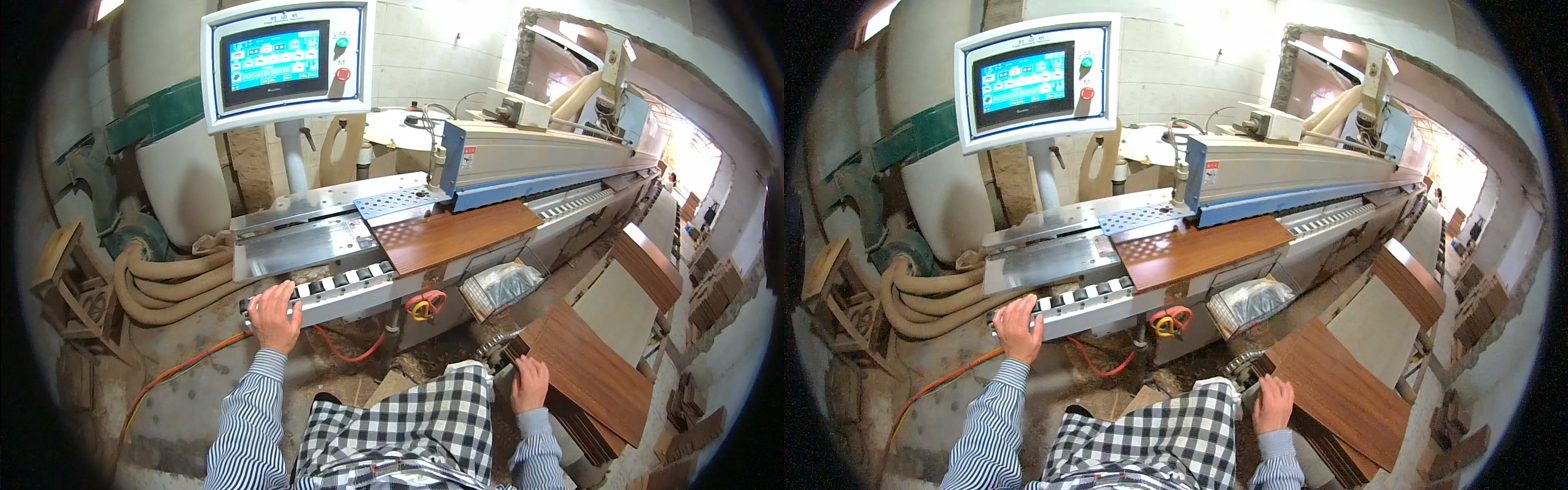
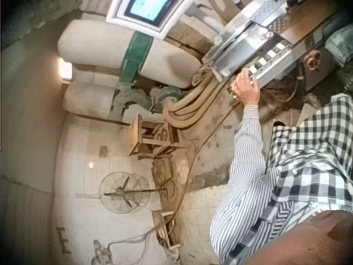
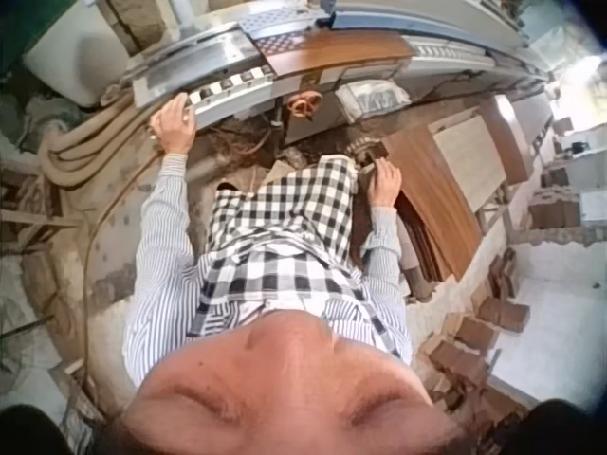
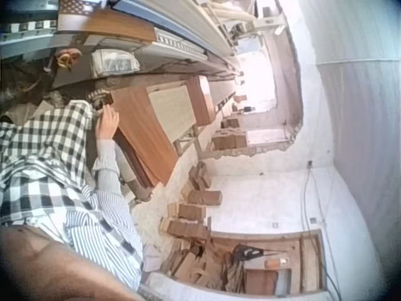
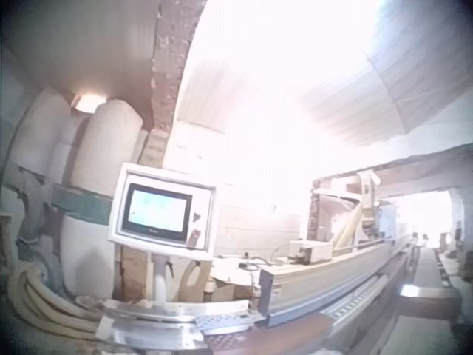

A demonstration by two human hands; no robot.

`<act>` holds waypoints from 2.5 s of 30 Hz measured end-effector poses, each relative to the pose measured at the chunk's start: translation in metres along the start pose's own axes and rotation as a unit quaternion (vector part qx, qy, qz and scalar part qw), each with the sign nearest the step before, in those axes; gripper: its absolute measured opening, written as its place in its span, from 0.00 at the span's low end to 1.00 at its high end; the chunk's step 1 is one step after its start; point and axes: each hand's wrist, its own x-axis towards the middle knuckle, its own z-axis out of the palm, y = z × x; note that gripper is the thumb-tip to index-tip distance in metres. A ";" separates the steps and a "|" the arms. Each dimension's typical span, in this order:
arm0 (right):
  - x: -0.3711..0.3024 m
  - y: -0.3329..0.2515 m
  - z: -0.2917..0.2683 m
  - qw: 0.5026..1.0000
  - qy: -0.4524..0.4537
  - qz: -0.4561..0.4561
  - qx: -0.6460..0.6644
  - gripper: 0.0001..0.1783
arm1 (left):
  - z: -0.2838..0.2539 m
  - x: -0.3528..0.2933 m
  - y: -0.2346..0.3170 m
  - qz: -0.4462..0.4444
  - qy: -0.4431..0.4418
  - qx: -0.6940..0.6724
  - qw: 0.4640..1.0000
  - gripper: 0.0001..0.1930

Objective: The person repeatedly places wooden panels onto a conveyor belt of a CNC woodworking machine, allowing the machine to process each panel before retrieving it and stacking it. The cycle of loading, waiting for processing, and stacking is repeated throughout the clip.

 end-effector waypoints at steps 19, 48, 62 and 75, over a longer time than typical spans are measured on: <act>-0.097 0.009 -0.014 0.460 0.144 0.576 0.660 0.16 | 0.005 0.000 0.002 -0.008 -0.007 0.001 1.000 0.22; -0.118 0.031 -0.102 0.551 0.202 0.461 0.666 0.06 | -0.099 -0.049 0.065 0.036 -0.235 -0.235 0.942 0.24; 0.068 -0.157 0.004 0.405 -0.180 0.384 0.810 0.05 | -0.132 -0.077 0.046 0.006 -0.189 -0.115 0.975 0.36; 0.135 -0.216 0.035 0.383 -0.277 0.258 0.843 0.31 | -0.100 -0.028 -0.057 -0.140 -0.081 -0.067 0.985 0.29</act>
